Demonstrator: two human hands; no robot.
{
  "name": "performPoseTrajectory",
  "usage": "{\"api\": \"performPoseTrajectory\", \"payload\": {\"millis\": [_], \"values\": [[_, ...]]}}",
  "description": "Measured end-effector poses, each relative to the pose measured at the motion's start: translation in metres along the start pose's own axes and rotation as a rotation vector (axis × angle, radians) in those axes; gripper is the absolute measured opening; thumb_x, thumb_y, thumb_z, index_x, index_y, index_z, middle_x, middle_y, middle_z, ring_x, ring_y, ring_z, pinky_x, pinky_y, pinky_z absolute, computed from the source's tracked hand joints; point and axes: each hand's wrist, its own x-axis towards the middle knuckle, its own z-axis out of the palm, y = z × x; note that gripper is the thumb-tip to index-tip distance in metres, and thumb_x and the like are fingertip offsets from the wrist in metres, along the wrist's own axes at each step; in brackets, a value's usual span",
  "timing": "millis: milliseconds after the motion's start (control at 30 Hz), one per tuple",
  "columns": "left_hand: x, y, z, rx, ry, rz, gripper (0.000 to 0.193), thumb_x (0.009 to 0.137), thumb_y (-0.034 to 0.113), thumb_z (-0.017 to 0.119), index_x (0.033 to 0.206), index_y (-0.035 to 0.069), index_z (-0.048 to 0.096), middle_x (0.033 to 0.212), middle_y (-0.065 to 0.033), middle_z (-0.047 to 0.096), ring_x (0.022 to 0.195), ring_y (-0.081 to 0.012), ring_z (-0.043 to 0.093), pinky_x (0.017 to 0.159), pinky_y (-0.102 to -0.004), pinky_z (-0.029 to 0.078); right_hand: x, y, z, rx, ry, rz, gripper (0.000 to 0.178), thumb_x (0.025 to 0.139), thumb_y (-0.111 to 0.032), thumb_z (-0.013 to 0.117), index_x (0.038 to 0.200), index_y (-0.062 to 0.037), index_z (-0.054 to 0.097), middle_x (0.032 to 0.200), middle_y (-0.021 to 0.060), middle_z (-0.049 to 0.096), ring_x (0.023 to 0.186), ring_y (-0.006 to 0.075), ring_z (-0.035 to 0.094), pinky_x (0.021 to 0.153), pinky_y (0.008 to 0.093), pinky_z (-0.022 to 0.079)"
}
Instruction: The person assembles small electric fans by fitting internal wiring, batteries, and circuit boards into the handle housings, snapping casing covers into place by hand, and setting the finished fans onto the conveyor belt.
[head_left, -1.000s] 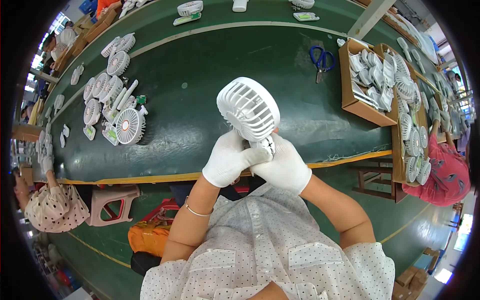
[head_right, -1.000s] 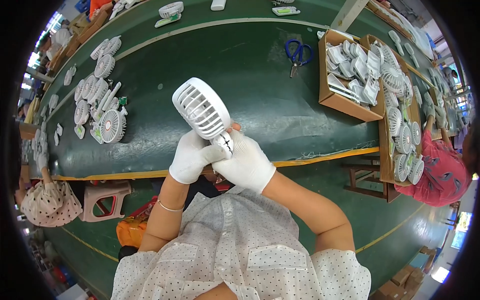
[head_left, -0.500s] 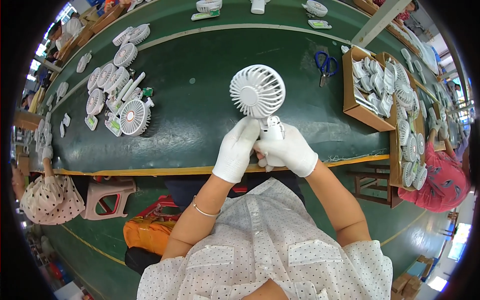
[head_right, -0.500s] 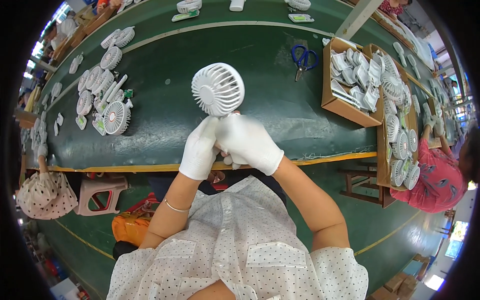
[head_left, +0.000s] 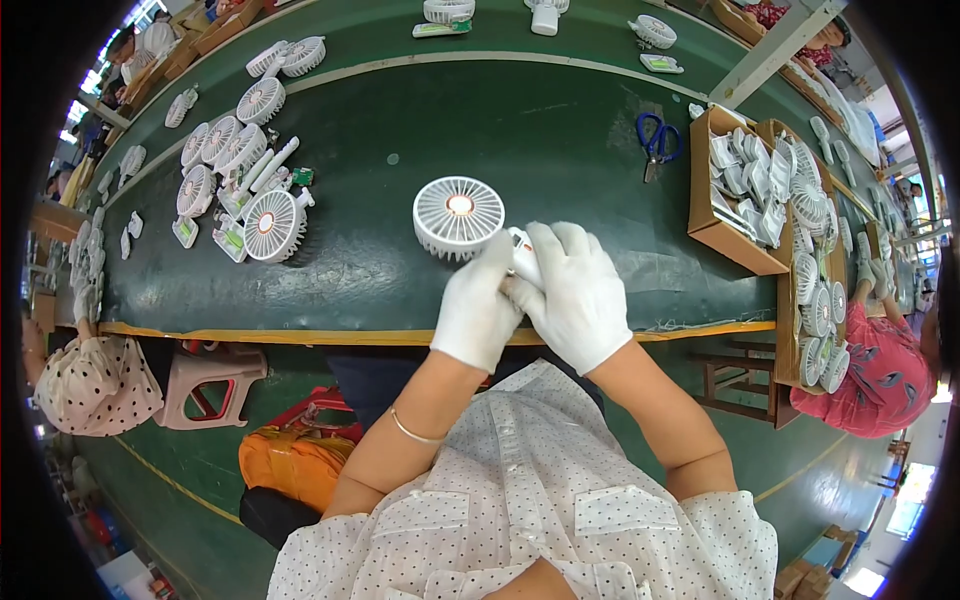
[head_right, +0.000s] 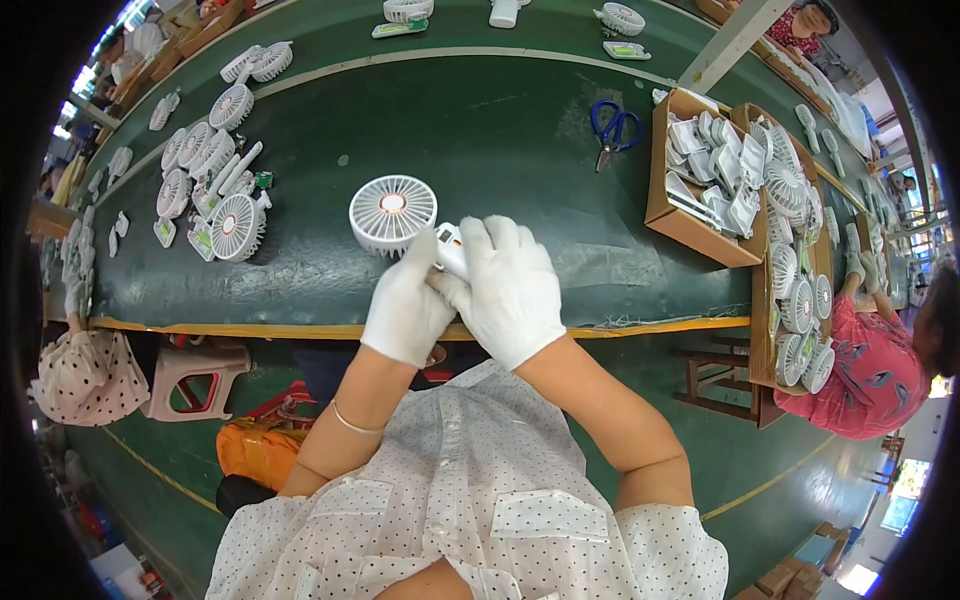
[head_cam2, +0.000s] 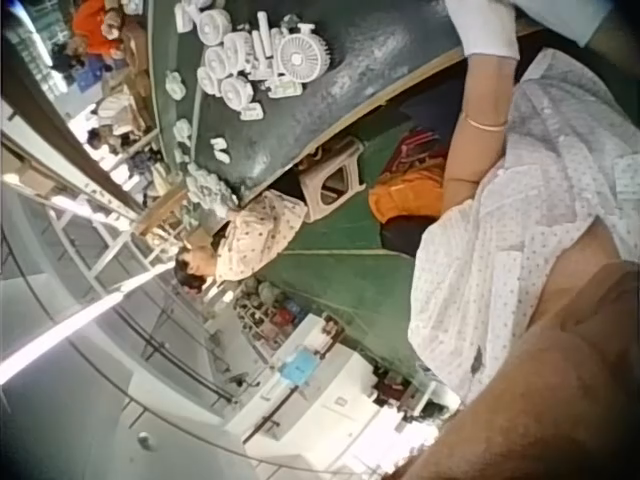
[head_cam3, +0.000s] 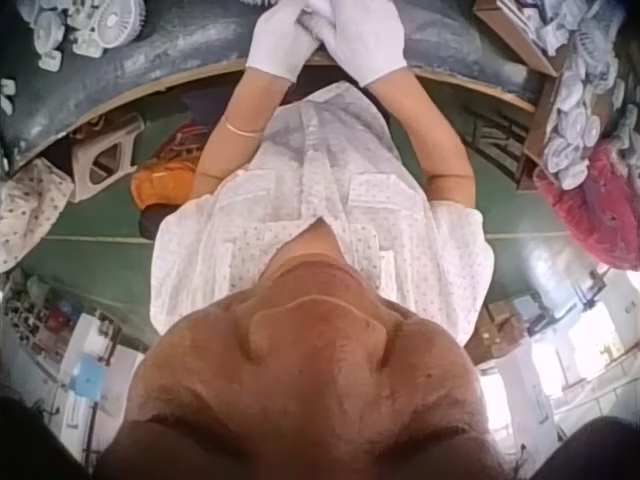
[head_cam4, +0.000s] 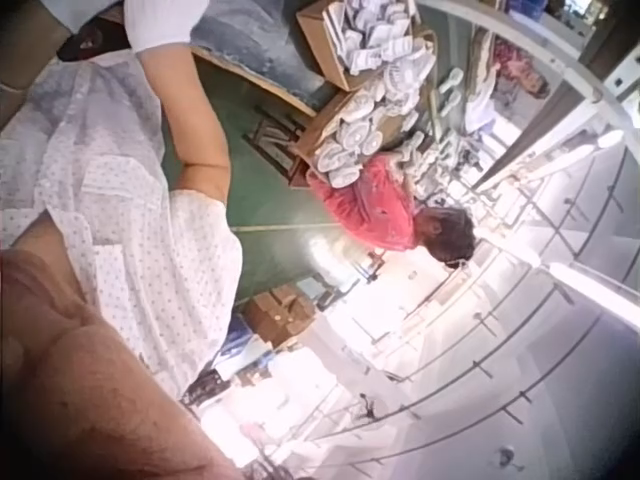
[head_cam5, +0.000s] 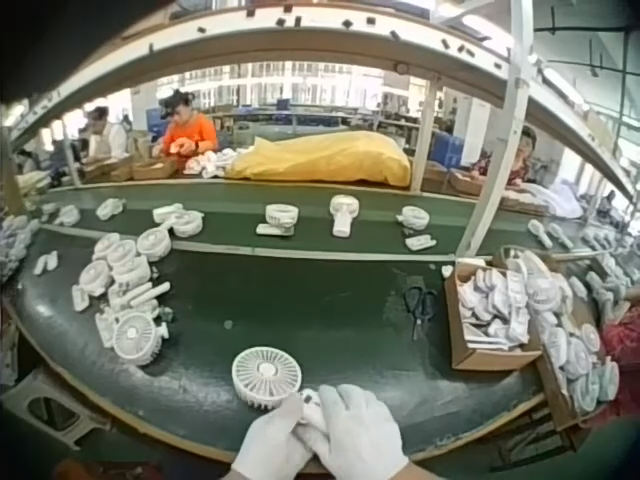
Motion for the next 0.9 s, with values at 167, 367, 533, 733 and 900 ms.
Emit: {"api": "performPoseTrajectory", "payload": {"millis": [167, 367, 533, 733, 900], "values": [[0.014, -0.027, 0.014, -0.659, -0.041, -0.405, 0.025, 0.104, 0.016, 0.054, 0.122, -0.001, 0.055, 0.105, -0.0112, 0.065, 0.093, -0.0161, 0.065, 0.076, -0.035, 0.055, 0.018, 0.001, 0.003, -0.135, 0.163, -0.236, 0.056, 0.083, -0.028, 0.074, 0.128, -0.0015, 0.056, 0.117, 0.0184, 0.059, 0.103, 0.0359, 0.059, 0.085, 0.0428, 0.054], [0.024, 0.01, 0.002, -1.501, 0.207, -0.846, 0.043, 0.106, 0.043, 0.05, 0.126, 0.006, 0.057, 0.113, -0.0084, 0.062, 0.105, -0.0167, 0.062, 0.088, -0.0337, 0.054, 0.028, -0.01, -0.003, -0.208, -0.085, -0.242, 0.047, 0.087, -0.023, 0.068, 0.127, -0.0021, 0.057, 0.109, 0.0177, 0.061, 0.1, 0.0365, 0.062, 0.081, 0.0434, 0.055], [0.029, 0.011, -0.009, -1.518, 0.136, -0.795, 0.053, 0.104, 0.05, 0.048, 0.127, 0.002, 0.053, 0.111, -0.0127, 0.061, 0.106, -0.0292, 0.065, 0.091, -0.0453, 0.055, 0.025, 0.007, -0.021, 0.224, 0.002, -0.047, 0.038, 0.093, -0.023, 0.064, 0.123, -0.0009, 0.061, 0.106, 0.0234, 0.063, 0.093, 0.0414, 0.065, 0.081, 0.0446, 0.053], [0.029, 0.011, -0.01, -1.49, 0.066, -0.942, 0.048, 0.106, 0.044, 0.049, 0.125, 0.0, 0.046, 0.104, -0.0182, 0.058, 0.095, -0.0374, 0.068, 0.085, -0.0577, 0.058, 0.024, 0.063, -0.02, -0.274, 0.301, -0.165, 0.04, 0.084, -0.014, 0.073, 0.121, -0.0044, 0.064, 0.108, 0.0146, 0.067, 0.104, 0.0339, 0.062, 0.088, 0.0407, 0.049], [0.027, 0.004, -0.009, -1.474, -0.045, -0.857, 0.047, 0.105, 0.038, 0.053, 0.125, -0.003, 0.047, 0.108, -0.0164, 0.058, 0.097, -0.0333, 0.068, 0.085, -0.0558, 0.059, 0.021, 0.038, -0.025, 0.215, 0.195, -0.318, 0.024, 0.08, -0.001, 0.072, 0.103, -0.0065, 0.072, 0.095, 0.0106, 0.066, 0.088, 0.0302, 0.064, 0.078, 0.0378, 0.051]]}}
